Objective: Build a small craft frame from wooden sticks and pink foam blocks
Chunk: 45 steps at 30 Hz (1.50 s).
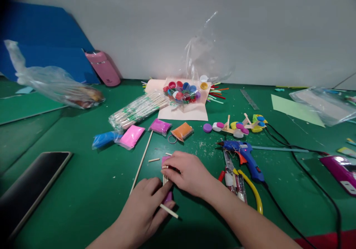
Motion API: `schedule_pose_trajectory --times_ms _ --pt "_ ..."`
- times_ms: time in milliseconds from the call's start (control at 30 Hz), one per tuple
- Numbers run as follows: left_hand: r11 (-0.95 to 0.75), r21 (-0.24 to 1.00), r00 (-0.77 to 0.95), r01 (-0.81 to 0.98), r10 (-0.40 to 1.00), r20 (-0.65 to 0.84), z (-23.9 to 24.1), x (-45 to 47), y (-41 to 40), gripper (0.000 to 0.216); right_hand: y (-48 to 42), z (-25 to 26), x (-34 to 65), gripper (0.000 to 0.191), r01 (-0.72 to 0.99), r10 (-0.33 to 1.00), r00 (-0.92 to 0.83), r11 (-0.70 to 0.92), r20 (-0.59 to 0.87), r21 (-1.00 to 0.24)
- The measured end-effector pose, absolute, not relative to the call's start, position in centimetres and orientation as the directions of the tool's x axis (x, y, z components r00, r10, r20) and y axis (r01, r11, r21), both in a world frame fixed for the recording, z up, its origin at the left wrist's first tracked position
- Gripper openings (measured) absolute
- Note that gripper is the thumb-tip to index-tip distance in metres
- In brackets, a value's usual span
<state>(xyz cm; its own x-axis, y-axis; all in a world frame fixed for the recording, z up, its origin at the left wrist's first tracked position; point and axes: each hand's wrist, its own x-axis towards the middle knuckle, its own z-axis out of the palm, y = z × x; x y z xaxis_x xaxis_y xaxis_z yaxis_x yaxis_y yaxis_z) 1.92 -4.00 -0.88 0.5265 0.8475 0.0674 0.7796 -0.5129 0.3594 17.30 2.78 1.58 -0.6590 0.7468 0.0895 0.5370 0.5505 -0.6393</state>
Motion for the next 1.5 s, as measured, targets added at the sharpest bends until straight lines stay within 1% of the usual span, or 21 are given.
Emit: schedule_pose_trajectory --times_ms 167,333,533,933,1100,1200,1267,1400,1500 --pt "-0.477 0.39 0.513 0.788 0.858 0.014 -0.65 2.11 -4.03 0.03 2.79 1.32 17.18 0.019 0.575 0.726 -0.681 0.612 0.096 -0.544" --pt "-0.489 0.364 0.522 0.793 0.853 0.007 -0.56 2.26 -3.94 0.028 2.92 1.21 17.05 0.021 0.566 0.681 -0.725 0.674 0.103 -0.475" --pt "-0.515 0.322 0.542 0.794 0.84 0.008 -0.65 2.17 -3.84 0.027 3.06 1.39 17.02 0.022 0.567 0.666 -0.738 0.7 0.108 -0.435" --pt "-0.493 0.338 0.527 0.802 0.849 -0.014 -0.62 2.32 -3.82 0.025 3.34 1.34 16.83 0.021 0.541 0.634 -0.76 0.74 0.145 -0.4" --pt "-0.489 0.364 0.532 0.793 0.847 -0.021 -0.64 2.37 -3.77 0.025 3.42 1.29 16.81 0.02 0.54 0.638 -0.754 0.738 0.158 -0.405" --pt "-0.487 0.38 0.533 0.786 0.846 -0.018 -0.64 2.29 -3.81 0.025 3.33 1.13 16.84 0.02 0.543 0.649 -0.746 0.722 0.148 -0.429" --pt "-0.485 0.388 0.531 0.784 0.847 -0.013 -0.67 2.19 -3.89 0.026 3.18 1.11 16.94 0.019 0.543 0.664 -0.734 0.7 0.142 -0.465" --pt "-0.483 0.424 0.532 0.766 0.847 0.005 -0.9 1.93 -4.07 0.03 2.88 1.52 17.3 0.011 0.553 0.727 -0.676 0.61 0.123 -0.567" --pt "-0.487 0.45 0.537 0.748 0.843 0.02 -1.11 1.75 -4.15 0.035 2.75 1.87 17.57 0.019 0.565 0.766 -0.635 0.547 0.098 -0.618"
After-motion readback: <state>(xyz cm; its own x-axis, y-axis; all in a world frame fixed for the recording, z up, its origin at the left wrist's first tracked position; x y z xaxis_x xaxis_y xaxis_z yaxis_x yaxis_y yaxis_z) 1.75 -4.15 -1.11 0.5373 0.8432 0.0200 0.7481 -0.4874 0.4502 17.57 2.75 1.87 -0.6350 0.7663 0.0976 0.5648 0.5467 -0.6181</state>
